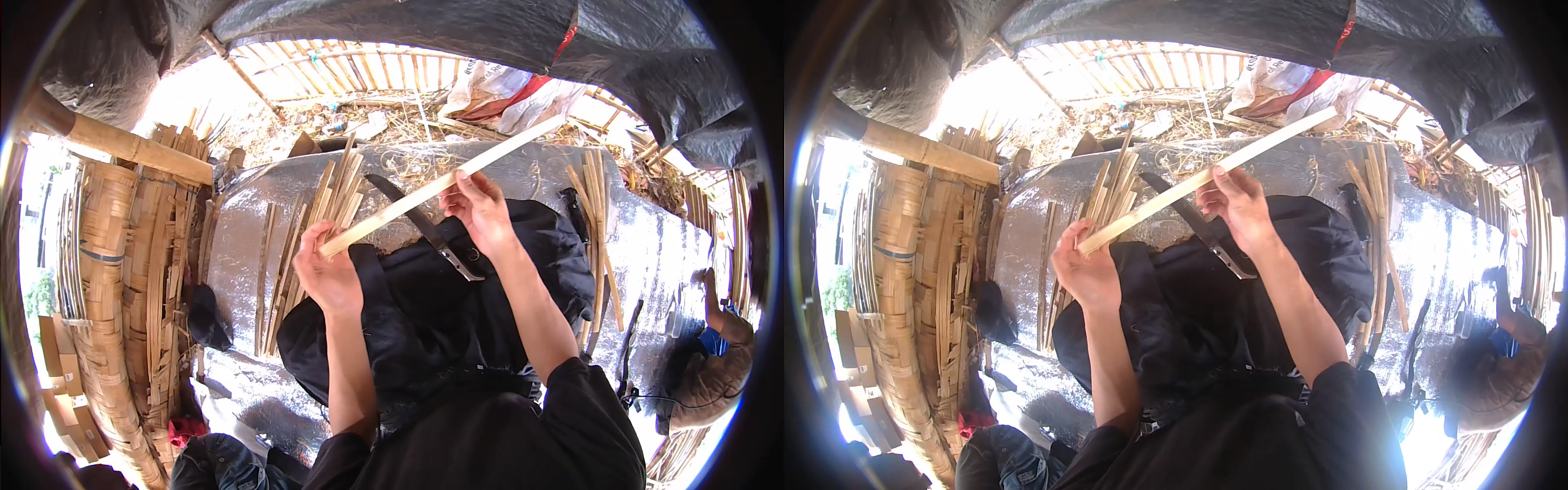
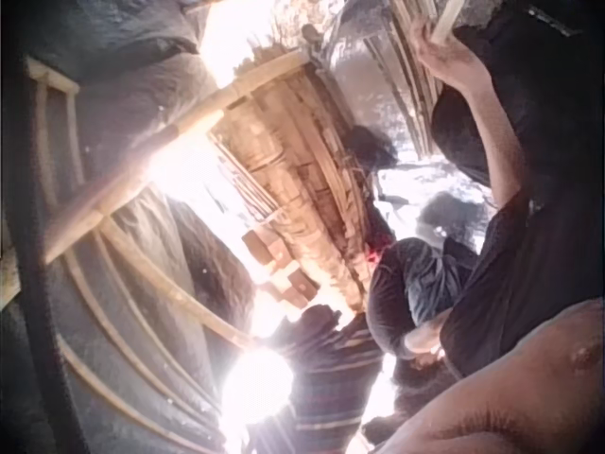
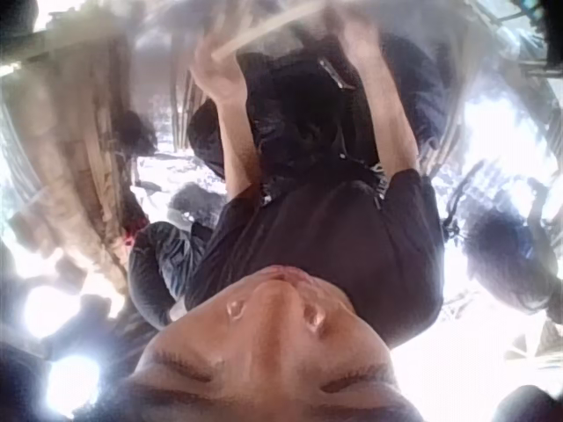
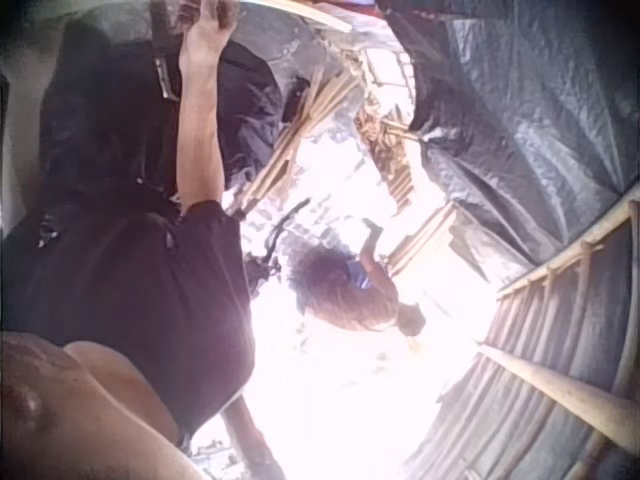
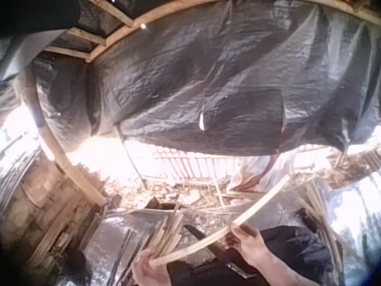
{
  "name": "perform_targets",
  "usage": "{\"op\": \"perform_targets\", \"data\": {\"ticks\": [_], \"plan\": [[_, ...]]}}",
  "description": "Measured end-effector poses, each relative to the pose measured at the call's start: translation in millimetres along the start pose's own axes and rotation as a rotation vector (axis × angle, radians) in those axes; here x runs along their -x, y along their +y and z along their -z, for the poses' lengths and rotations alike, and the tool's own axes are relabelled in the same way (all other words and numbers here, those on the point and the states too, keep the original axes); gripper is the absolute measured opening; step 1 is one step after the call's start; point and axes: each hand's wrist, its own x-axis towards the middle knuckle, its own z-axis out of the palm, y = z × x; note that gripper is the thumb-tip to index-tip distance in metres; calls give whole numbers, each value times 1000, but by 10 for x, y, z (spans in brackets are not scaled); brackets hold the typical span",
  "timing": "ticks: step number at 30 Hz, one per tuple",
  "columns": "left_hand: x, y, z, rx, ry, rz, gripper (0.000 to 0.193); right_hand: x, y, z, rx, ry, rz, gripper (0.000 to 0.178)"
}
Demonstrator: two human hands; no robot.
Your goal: The person shaves bamboo strips using a large knife by holding the strips with one hand and repeatedly drawing the blade along the length of each strip to thin and smooth them.
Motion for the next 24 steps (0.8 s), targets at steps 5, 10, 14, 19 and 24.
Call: {"op": "perform_targets", "data": {"ticks": [5, 10, 14, 19, 24], "plan": [[22, 6, 246, -396, -70, 69, 24, -3, -73, 127, 15, 83, -7, 22], [-18, -8, 291, -540, -104, -40, 29, 13, -6, 211, -36, 50, 10, 22], [-60, -61, 190, -357, 114, 120, 23, 42, 34, 264, -62, 22, 35, 20], [-254, -166, 310, -302, 225, 330, 25, 190, 181, 239, -13, 2, 140, 18], [-441, -360, 372, -139, 252, 387, 21, 327, 321, 261, 90, 25, 237, 17]]}}
